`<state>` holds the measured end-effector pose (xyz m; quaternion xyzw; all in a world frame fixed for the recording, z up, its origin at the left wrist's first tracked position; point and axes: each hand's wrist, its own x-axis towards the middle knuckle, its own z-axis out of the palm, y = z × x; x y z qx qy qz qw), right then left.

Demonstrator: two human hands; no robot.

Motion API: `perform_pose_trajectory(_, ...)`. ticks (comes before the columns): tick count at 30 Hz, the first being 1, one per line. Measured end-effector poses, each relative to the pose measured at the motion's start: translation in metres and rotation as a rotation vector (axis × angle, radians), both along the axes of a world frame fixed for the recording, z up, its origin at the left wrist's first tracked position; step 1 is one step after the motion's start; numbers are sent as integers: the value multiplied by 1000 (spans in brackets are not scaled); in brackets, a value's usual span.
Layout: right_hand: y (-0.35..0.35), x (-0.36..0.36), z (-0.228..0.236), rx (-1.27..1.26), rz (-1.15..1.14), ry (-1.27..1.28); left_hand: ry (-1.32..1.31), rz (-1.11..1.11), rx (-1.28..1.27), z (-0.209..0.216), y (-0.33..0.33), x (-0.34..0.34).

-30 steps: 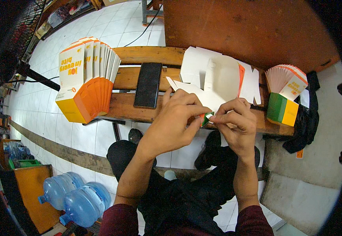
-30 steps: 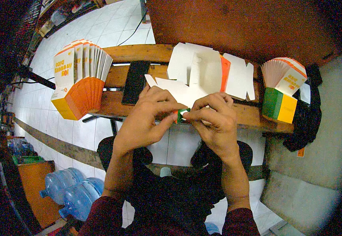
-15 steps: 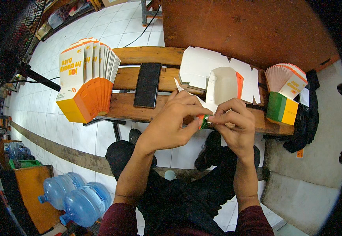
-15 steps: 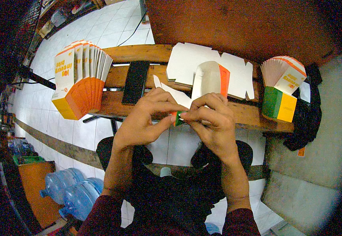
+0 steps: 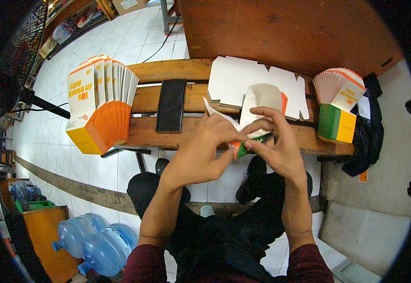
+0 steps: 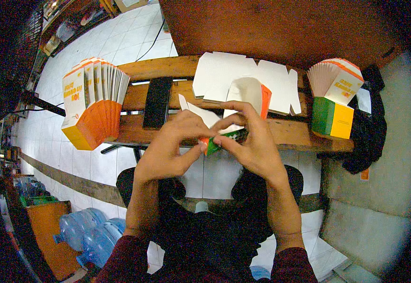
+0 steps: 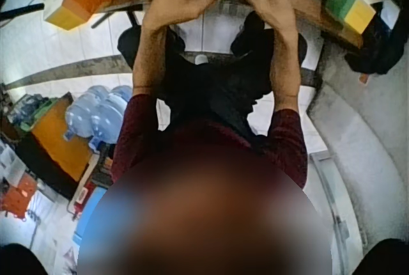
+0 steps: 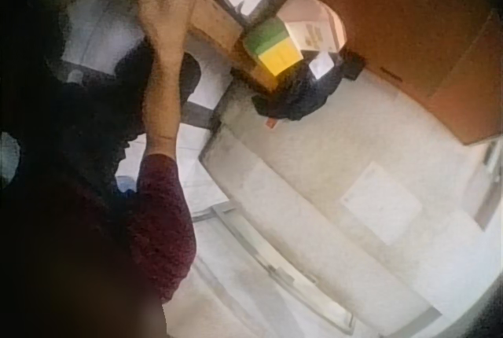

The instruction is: The person assembles small paper boxes by folding flat printed sheets and tucking flaps to form rectangular containers. They handle each box individually, folding edges and securing tabs, then place completed units into a stack on the right side of the table.

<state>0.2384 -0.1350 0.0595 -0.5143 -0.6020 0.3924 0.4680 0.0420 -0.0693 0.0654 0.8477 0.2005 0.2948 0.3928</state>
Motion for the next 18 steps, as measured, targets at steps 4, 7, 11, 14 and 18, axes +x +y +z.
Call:
perform_pose_trajectory(4, -10, 6, 8, 11, 31, 98, 35, 94, 16, 13, -11, -3)
perform_pose_trajectory(7, -9, 25, 20, 185, 7, 278, 98, 49, 16, 23, -7, -11)
perform_pose_trajectory(11, -5, 32, 17, 304, -323, 264, -88, -124, -345, 31, -14, -12)
perform_pose_trajectory(14, -5, 16, 6, 434, -705, 51, -233, 66, -580, 27, -31, 0)
perform_pose_trajectory(18, -5, -4, 6, 544, -262, -676, -215, 249, -520, 16, -27, 13)
